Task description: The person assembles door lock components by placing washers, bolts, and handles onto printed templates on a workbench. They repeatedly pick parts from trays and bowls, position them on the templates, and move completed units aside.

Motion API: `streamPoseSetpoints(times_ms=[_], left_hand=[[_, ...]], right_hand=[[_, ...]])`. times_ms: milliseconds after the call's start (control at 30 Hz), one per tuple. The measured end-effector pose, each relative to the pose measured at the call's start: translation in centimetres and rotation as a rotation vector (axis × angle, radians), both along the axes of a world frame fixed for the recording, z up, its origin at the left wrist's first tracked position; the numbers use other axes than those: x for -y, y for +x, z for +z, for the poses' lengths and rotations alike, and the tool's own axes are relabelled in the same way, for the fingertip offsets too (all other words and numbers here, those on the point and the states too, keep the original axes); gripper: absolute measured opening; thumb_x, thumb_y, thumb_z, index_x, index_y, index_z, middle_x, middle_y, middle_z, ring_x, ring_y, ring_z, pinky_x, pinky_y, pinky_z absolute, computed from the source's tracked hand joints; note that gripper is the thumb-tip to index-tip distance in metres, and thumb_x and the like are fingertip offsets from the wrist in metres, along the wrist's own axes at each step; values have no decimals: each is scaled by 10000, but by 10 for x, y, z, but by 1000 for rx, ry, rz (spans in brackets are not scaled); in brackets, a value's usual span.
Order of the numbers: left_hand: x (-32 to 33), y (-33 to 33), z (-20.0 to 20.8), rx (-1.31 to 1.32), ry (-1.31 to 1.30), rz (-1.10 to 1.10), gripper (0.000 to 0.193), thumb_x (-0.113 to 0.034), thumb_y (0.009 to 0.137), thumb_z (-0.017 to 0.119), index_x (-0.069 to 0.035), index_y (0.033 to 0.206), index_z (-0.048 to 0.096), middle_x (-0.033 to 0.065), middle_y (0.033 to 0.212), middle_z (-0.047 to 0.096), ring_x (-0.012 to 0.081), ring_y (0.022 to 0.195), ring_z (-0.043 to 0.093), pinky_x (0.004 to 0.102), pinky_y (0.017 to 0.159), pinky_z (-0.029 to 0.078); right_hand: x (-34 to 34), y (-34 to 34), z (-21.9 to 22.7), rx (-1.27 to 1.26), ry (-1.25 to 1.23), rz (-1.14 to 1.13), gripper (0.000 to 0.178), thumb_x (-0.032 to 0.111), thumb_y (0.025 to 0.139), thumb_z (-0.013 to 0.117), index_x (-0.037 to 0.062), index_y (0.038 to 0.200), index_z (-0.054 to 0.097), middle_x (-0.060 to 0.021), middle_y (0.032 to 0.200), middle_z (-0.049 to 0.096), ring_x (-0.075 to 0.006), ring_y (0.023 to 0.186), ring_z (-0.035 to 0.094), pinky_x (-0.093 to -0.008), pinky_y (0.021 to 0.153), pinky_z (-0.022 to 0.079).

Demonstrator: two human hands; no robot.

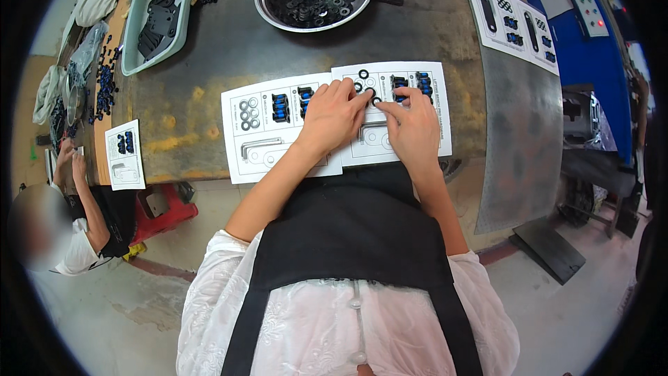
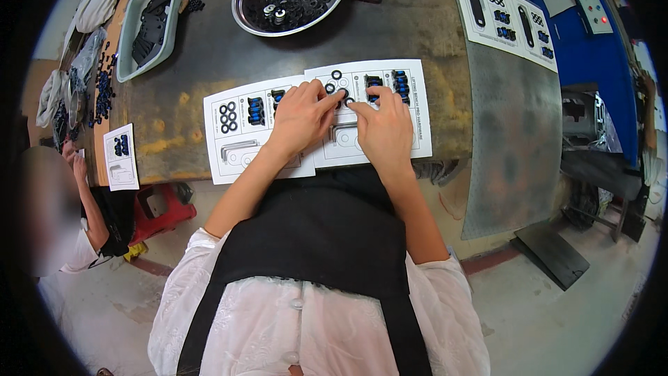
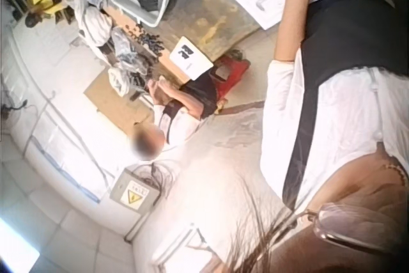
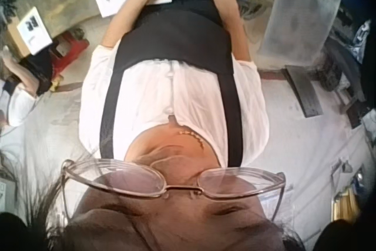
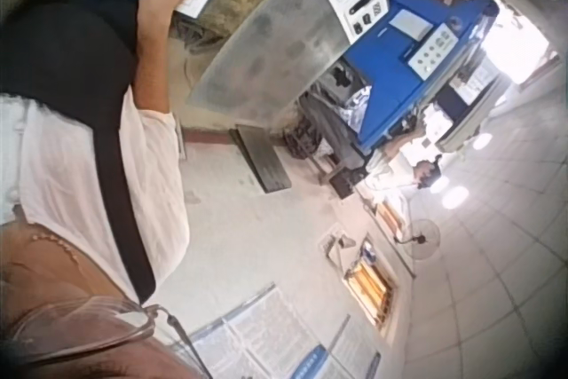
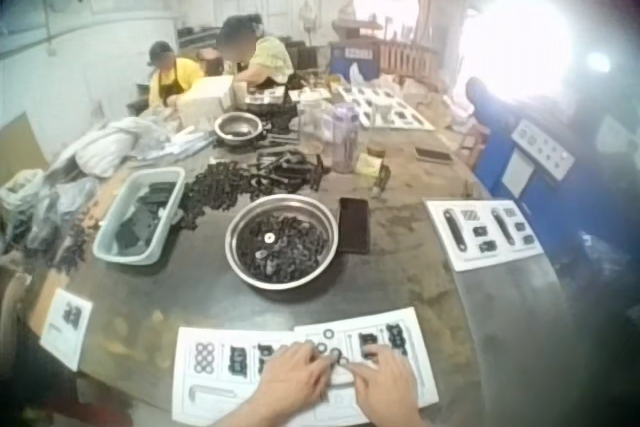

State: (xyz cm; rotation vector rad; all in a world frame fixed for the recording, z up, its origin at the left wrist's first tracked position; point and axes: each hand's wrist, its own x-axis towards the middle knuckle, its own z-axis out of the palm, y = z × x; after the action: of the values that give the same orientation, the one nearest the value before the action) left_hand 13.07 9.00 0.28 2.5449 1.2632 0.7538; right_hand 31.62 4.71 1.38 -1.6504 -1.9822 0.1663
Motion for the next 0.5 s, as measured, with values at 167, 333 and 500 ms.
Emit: streamPoseSetpoints(times_ms=[167, 333, 500], left_hand=[[-11, -2, 3, 69, -3, 86, 326, -106, 835, 703, -136, 1157, 740, 52, 878, 580, 241, 802, 597, 371, 712, 493], [-10, -9, -2, 103, -16, 106, 219, -112, 841, 695, -125, 1046, 770, 53, 835, 565, 236, 778, 595, 359, 682, 482], [-5, -10, -3, 87, -5, 115, 188, -109, 834, 692, -127, 1006, 765, 57, 826, 556, 237, 783, 586, 364, 674, 472]], right_hand=[[4, -2, 1, -29, -19, -6, 203, 68, 782, 727, 157, 955, 783, -56, 1121, 617, -254, 942, 600, -377, 811, 495], [7, -3, 3, -76, -22, -10, 196, 73, 795, 725, 151, 965, 785, -61, 1126, 618, -255, 942, 601, -385, 818, 497], [-13, -6, 5, -102, 32, 1, 172, 81, 805, 721, 145, 952, 781, -66, 1115, 619, -254, 927, 599, -389, 820, 498]])
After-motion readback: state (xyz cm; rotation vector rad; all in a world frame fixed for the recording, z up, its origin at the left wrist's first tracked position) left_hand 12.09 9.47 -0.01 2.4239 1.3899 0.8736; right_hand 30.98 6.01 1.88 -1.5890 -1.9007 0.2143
